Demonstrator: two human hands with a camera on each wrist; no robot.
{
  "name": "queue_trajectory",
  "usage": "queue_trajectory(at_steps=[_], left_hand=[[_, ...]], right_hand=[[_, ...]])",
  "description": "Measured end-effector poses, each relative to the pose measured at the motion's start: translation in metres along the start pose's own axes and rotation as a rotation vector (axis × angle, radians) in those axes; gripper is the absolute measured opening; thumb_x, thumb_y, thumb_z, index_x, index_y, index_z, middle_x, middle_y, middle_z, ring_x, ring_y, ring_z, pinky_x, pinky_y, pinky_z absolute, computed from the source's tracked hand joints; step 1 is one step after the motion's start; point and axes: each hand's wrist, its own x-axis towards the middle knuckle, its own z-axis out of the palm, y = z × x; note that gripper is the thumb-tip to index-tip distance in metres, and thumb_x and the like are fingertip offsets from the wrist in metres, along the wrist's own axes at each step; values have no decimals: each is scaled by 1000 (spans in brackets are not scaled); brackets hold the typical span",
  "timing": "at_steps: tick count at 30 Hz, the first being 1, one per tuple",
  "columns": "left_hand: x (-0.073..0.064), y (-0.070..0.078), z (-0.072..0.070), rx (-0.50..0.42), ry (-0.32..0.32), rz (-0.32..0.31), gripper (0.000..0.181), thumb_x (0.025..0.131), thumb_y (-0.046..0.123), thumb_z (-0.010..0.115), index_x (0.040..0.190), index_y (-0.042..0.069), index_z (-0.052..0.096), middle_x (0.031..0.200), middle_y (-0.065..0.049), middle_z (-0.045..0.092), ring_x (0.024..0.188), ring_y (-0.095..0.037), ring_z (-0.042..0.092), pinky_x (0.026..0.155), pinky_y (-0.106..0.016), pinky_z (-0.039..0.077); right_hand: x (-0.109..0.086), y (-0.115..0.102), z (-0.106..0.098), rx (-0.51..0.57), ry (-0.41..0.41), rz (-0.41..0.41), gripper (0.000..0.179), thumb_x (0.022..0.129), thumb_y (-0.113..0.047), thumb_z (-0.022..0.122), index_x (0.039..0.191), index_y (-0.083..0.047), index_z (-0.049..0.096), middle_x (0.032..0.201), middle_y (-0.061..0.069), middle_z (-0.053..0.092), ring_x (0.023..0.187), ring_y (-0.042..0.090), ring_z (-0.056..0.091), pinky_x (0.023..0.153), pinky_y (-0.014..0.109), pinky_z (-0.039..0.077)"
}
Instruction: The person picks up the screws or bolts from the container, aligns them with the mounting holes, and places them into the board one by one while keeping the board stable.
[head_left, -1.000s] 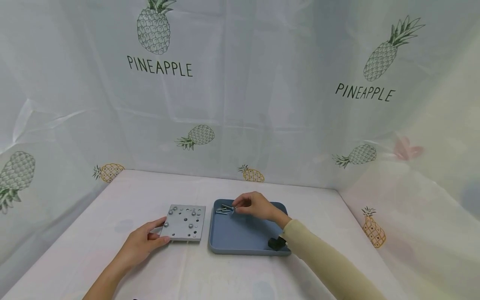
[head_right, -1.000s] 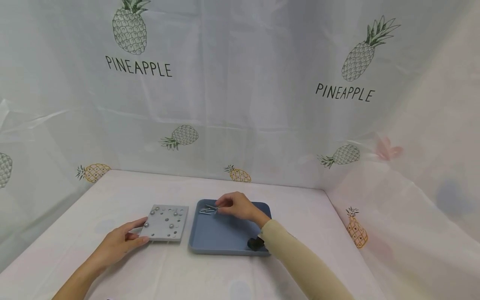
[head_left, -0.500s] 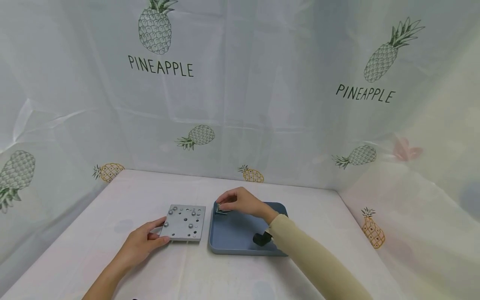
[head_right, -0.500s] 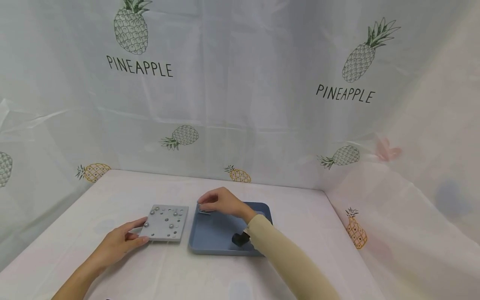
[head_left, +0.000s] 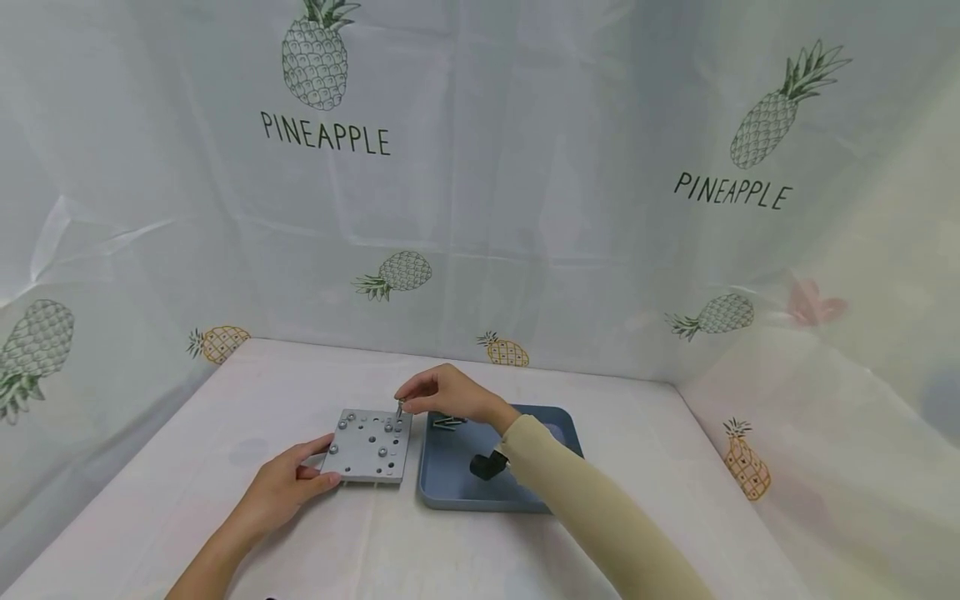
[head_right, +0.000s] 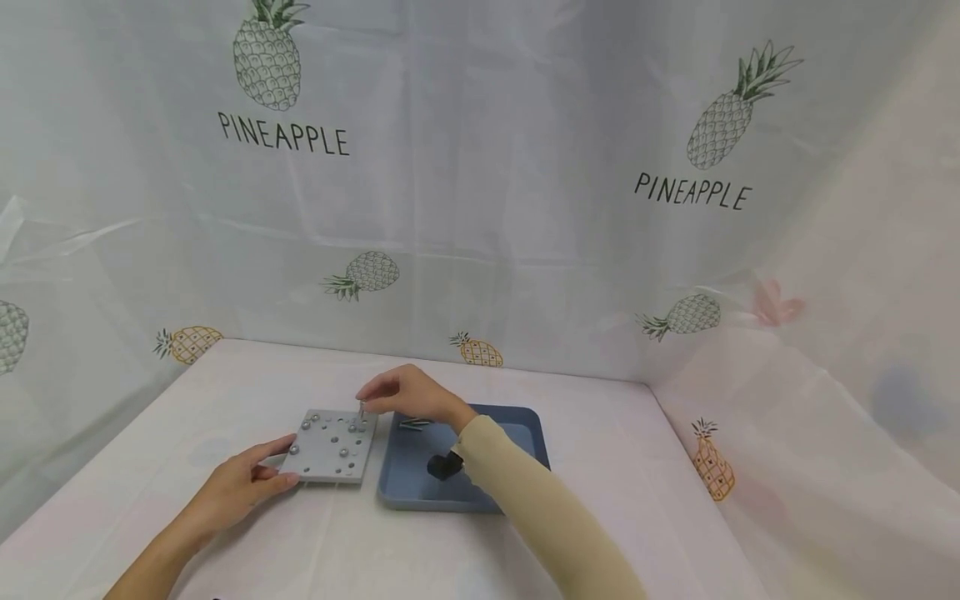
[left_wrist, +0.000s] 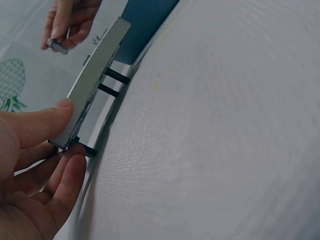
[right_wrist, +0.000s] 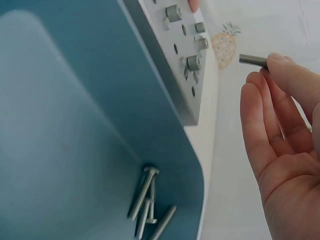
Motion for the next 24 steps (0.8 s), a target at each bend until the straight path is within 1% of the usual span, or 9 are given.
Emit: queue_trajectory(at_steps=[1,6,9,13,15,19,24], left_hand=[[0,0,0,0,1,0,79,92,33,85,159,8,49,137,-17,66,96,-18,63,78,-32,49],[0,-1,1,-8,-3,-4,80,92,33,85,159,8,49,128,-13,70,95,-17,63,77,-32,49],[1,-2,1,-11,-3,-10,80,92,34,85,159,9,50,125,-11,71,95,-17,63,78,-32,49],[1,-5,0,-16,-4,-8,80,92,36,85,159,10,50,129,-13,70,95,-17,64,78,-31,49],[1,-5,0,-20,-6,-10,80,92,36,85,159,11,49,132,-13,69,96,-17,64,78,-31,49],[1,-5,0,-19,-6,-7,81,92,37,85,159,11,50,135,-15,68,95,-17,64,77,-30,49],[1,-5,1,-14,-4,-9,82,91,38,86,159,10,49,135,-16,67,95,-17,64,76,-30,49]], right_hand=[[3,0,1,-22,-2,-4,21,100,-21,78,121,-21,80,126,0,77,110,10,71,96,28,55],[17,-4,5,-69,-29,-28,21,99,-22,79,120,-21,81,120,-8,77,108,7,71,96,27,55],[24,-6,7,-85,-49,-46,23,99,-18,79,121,-15,80,116,-10,78,105,7,72,94,26,56],[36,-6,11,-139,-73,-73,26,98,-15,78,123,-6,79,114,-8,78,100,4,72,92,24,56],[40,-5,13,-172,-78,-84,27,98,-14,78,123,-3,78,112,-7,78,98,3,72,91,22,56],[46,-4,16,-222,-79,-96,25,97,-12,79,121,-3,79,110,-6,79,95,2,71,90,20,56],[49,-2,18,-242,-77,-74,24,96,-11,80,119,-5,80,108,-7,79,93,1,70,88,19,55]])
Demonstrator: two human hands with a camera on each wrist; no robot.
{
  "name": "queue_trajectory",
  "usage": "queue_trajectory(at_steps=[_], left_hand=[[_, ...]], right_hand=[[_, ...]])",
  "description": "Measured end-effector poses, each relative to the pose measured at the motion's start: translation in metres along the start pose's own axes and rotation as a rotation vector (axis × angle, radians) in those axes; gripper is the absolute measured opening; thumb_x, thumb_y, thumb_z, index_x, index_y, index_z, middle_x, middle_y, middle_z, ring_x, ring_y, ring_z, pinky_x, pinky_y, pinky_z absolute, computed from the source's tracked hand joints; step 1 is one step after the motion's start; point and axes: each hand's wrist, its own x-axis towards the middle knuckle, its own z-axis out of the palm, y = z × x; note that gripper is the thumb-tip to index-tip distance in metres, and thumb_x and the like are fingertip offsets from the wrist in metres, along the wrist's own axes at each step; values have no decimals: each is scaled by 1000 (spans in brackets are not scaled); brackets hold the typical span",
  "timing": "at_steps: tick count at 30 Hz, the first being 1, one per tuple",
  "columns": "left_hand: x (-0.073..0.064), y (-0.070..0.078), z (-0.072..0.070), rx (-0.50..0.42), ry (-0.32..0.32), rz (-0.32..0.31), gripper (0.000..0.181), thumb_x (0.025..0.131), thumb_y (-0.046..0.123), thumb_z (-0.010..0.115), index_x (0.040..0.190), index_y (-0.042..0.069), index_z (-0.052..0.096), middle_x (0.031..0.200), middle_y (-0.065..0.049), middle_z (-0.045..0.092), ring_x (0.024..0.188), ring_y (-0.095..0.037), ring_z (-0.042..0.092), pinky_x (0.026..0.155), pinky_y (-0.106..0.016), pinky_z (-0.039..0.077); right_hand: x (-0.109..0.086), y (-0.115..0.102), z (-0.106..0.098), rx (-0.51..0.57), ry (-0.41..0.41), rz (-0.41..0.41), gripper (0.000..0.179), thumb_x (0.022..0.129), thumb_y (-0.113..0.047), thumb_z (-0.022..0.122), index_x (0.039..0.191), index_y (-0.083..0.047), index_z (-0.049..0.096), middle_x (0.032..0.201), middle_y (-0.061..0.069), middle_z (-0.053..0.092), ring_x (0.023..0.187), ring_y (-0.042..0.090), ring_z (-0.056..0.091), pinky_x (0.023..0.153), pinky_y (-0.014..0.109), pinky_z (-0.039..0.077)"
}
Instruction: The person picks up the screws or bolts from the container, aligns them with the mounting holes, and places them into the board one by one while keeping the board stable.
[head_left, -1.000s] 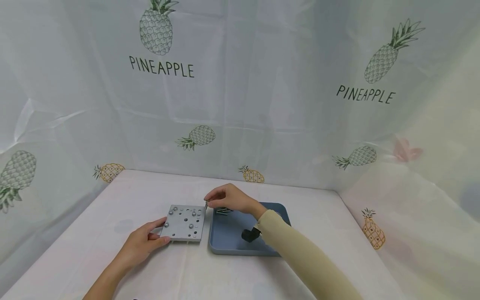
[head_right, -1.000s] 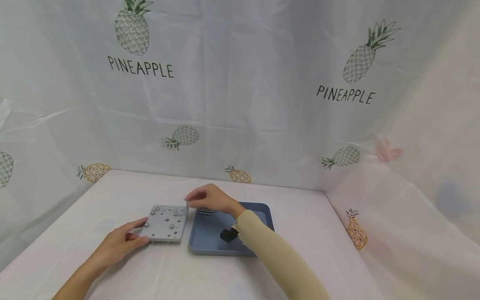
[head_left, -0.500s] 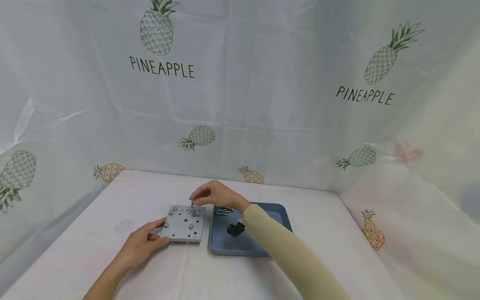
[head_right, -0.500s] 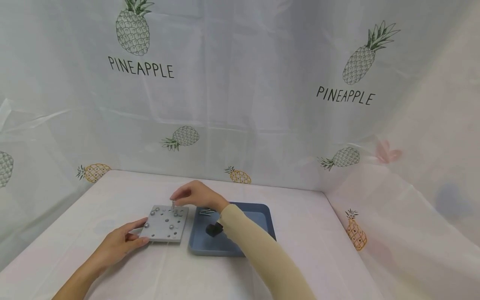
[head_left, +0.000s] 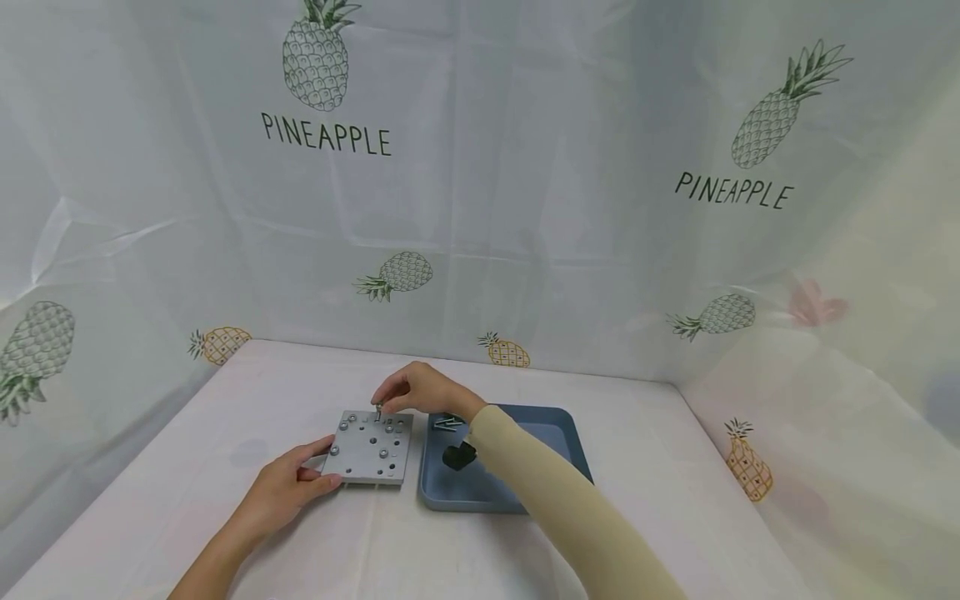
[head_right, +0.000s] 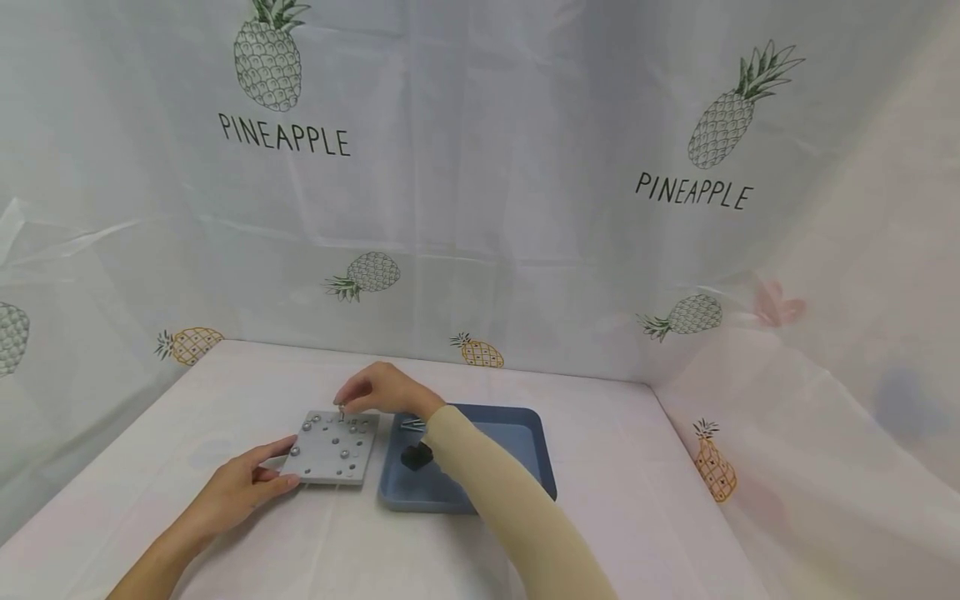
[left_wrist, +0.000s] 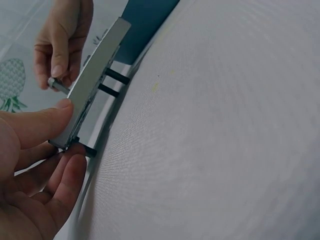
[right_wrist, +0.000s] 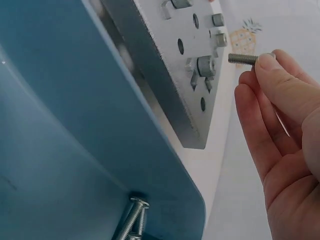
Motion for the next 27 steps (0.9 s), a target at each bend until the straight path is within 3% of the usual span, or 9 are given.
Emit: queue_trajectory(at_steps=[10,27], left_hand=[[-1,4,-1,8,-4,-7,81,92,35,85,160,9,49,128,-12,70,95,-17,63,78,-32,48],[-1,1,1,-6,-11,1,81,93,39,84,160,12,48,144,-18,63,97,-16,65,78,-30,50]], right_hand=[[3,7,4,-30,24,0,22,96,-13,80,118,-7,80,108,-7,80,93,-1,70,88,18,54],[6,6,11,-102,4,16,19,97,-12,78,115,-14,82,107,-10,79,93,-5,68,87,15,53]])
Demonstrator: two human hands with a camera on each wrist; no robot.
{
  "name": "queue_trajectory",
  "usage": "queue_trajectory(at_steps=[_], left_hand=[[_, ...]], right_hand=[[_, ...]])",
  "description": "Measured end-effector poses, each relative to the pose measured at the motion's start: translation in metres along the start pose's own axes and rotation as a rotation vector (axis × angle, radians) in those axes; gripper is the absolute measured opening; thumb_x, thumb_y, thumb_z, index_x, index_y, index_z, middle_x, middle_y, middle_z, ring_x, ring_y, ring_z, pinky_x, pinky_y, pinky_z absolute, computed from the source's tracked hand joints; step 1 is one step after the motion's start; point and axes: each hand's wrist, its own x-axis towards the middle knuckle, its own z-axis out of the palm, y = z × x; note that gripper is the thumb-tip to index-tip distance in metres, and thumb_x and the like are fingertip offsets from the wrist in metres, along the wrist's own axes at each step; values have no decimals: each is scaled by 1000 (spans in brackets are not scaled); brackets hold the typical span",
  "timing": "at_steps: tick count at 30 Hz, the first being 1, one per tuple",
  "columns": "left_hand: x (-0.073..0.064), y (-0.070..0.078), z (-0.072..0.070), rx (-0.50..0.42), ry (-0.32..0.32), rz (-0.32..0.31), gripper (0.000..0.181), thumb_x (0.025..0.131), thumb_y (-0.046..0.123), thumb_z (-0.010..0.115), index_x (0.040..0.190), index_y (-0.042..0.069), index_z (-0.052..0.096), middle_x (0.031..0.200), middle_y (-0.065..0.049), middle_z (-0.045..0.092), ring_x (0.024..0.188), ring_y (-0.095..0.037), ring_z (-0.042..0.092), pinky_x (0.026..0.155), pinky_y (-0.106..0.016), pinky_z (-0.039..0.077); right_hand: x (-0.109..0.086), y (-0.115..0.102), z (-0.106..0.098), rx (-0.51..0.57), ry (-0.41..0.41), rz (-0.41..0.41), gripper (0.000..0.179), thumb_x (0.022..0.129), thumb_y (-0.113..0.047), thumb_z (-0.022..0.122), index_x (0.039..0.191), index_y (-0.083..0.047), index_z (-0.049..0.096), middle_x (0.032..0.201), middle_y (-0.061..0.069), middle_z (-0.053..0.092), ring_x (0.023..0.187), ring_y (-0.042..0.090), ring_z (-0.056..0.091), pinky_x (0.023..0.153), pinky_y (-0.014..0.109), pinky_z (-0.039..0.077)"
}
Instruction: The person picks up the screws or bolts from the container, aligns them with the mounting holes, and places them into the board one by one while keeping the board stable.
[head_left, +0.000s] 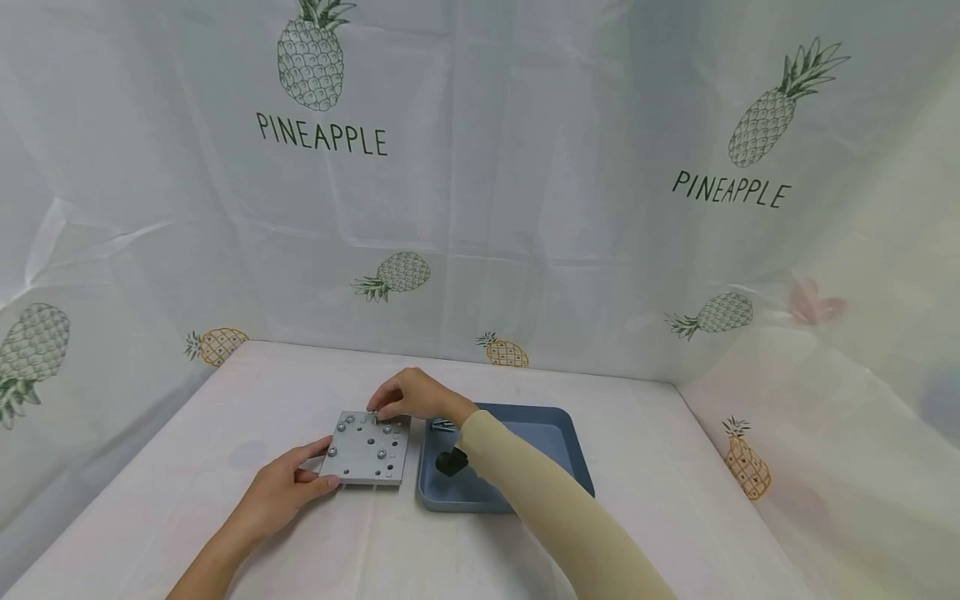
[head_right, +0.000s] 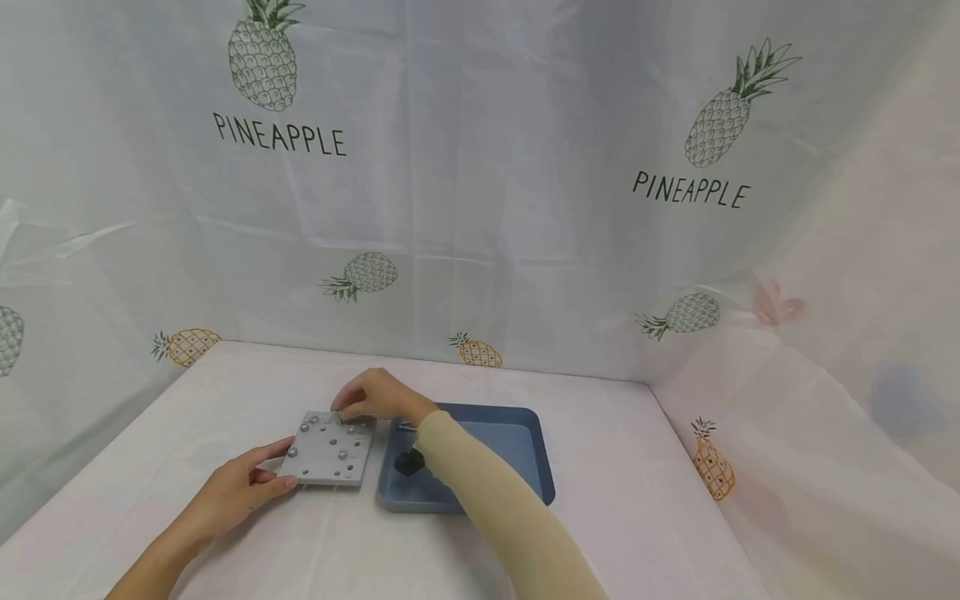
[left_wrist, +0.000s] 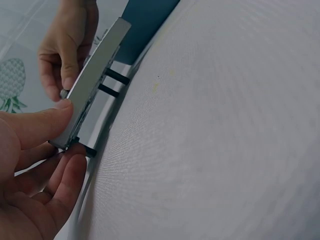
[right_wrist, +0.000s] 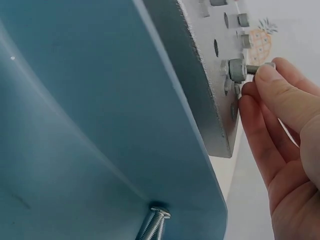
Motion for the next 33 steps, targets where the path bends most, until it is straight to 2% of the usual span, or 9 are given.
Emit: queue_trajectory(at_steps=[12,25,28,33], left_hand=[[1,1,1,-15,0,4,80,93,35,84,160,10,48,143,-18,63,96,-16,65,76,-29,50],[0,1,1,-4,-4,-24,82,92,39,84,161,13,48,133,-13,68,94,-17,63,77,-32,49],[0,2,0,0,0,-17,82,92,39,84,160,12,48,135,-15,67,94,-17,63,76,-32,48],[-1,2,-1,-1,0,-5,82,92,38,84,160,11,48,148,-20,60,96,-17,63,76,-30,49]], right_hand=[[2,-1,2,-60,-20,9,18,97,-13,78,115,-16,82,104,-13,78,89,-6,66,85,13,52],[-5,-6,1,-56,-30,29,19,98,-12,78,116,-16,81,107,-13,78,92,-6,67,87,13,52],[-12,-9,-6,-48,-25,19,22,98,-11,77,120,-14,80,112,-8,78,96,-4,68,88,15,53],[-34,-10,-25,-27,-11,-9,26,99,-6,76,125,-8,77,125,7,76,103,5,72,90,18,54]])
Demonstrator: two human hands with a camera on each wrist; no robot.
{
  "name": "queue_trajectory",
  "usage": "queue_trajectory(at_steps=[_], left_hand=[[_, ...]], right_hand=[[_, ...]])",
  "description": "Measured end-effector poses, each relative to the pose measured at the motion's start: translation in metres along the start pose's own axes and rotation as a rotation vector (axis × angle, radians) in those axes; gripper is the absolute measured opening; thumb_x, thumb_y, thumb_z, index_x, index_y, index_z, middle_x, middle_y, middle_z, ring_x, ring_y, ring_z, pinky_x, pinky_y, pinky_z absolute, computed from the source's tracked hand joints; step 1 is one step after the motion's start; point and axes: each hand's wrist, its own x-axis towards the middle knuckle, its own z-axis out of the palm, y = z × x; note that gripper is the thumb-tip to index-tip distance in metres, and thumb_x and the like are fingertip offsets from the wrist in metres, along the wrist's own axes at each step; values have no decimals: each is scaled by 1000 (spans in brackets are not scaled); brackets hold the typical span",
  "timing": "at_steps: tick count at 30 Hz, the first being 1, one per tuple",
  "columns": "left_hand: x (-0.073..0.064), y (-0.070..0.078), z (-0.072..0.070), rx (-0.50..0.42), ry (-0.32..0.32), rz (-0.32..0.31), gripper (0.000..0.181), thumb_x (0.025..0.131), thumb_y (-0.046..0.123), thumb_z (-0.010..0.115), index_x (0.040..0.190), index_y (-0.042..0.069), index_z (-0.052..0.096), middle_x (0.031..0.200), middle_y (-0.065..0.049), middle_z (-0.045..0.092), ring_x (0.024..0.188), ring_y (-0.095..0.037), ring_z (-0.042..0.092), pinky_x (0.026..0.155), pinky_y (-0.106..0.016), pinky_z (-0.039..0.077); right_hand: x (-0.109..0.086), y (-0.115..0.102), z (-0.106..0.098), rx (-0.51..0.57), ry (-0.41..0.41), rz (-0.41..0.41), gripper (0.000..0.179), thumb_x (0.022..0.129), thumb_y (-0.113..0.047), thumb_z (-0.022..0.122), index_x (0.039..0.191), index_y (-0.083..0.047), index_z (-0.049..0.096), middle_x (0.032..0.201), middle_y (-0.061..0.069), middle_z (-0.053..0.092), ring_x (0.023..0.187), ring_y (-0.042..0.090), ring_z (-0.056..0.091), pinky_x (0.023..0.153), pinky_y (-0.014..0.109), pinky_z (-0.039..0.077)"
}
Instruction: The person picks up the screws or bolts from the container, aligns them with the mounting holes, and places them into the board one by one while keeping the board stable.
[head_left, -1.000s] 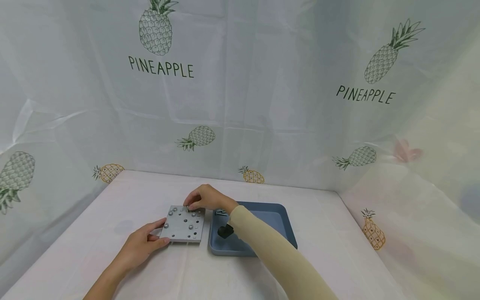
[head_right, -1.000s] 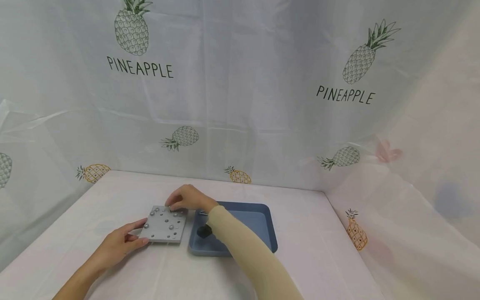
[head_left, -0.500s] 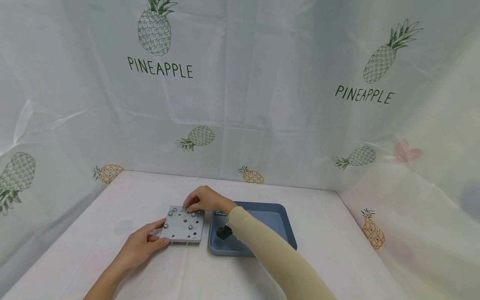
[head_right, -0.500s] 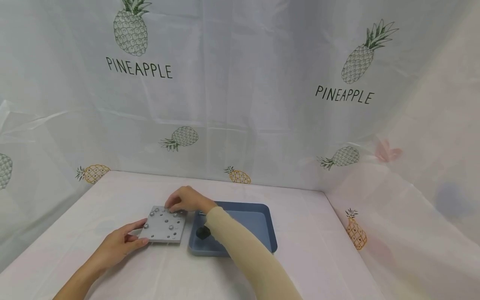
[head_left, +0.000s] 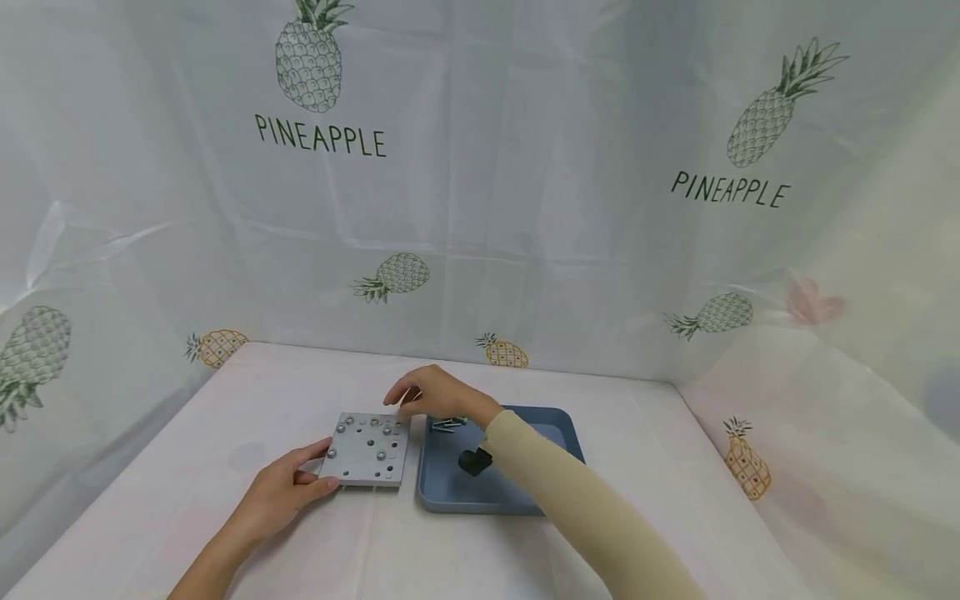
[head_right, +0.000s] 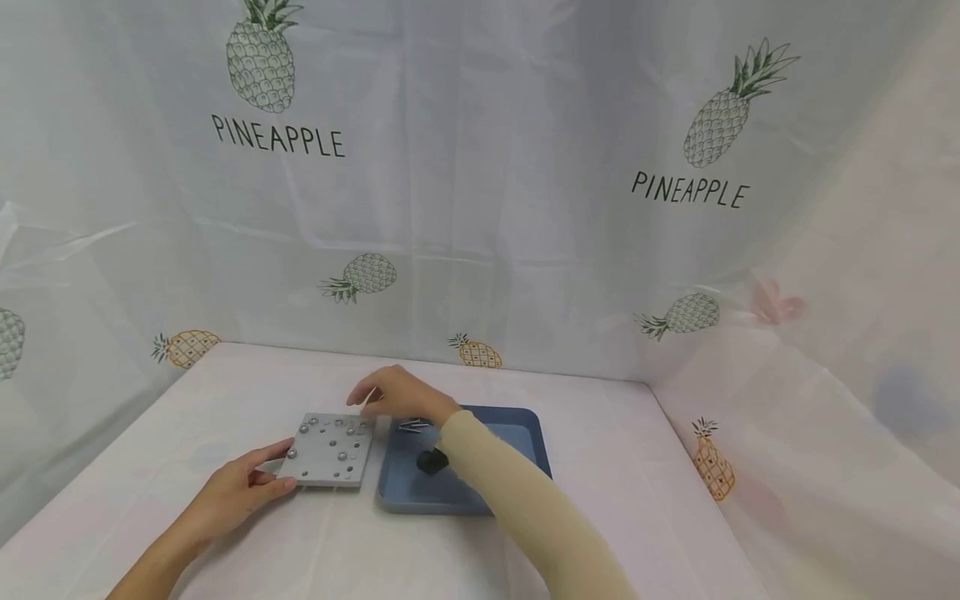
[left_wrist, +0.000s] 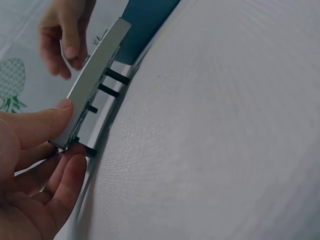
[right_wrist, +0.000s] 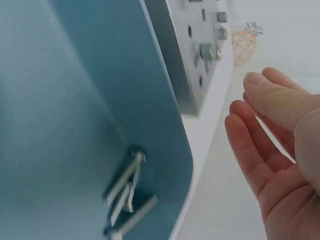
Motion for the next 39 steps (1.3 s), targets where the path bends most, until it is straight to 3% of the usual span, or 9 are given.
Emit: queue_trajectory(at_steps=[7,11,20,30,39], left_hand=[[-1,-4,2,9,-8,6,83,92,38,85,160,10,48,153,-21,56,98,-15,65,77,-29,49],[0,-6,2,17,-5,18,83,92,41,84,160,12,48,154,-20,56,100,-15,65,78,-28,50],[2,-6,2,15,-17,10,84,92,43,84,161,11,47,155,-21,55,101,-16,65,79,-30,50],[2,-8,3,21,-13,17,84,91,42,84,161,11,47,155,-21,55,101,-14,66,80,-28,50],[4,-4,3,21,-16,35,85,92,43,84,161,12,47,155,-19,56,101,-15,66,79,-27,49]], right_hand=[[-38,9,-21,-29,30,35,28,99,-7,76,127,-12,75,127,2,73,107,15,73,93,21,54],[-55,20,-27,-41,42,47,33,99,-8,76,132,-9,73,132,10,71,110,21,72,94,24,55],[-85,46,-26,-86,9,94,45,97,-7,79,139,-2,67,138,13,69,108,24,73,93,28,56],[-97,69,-17,-123,-46,136,50,97,-9,79,144,-4,64,142,11,68,107,20,74,90,22,55],[-96,74,-18,-156,-48,154,47,97,-11,79,142,-5,66,139,9,69,109,18,72,91,23,54]])
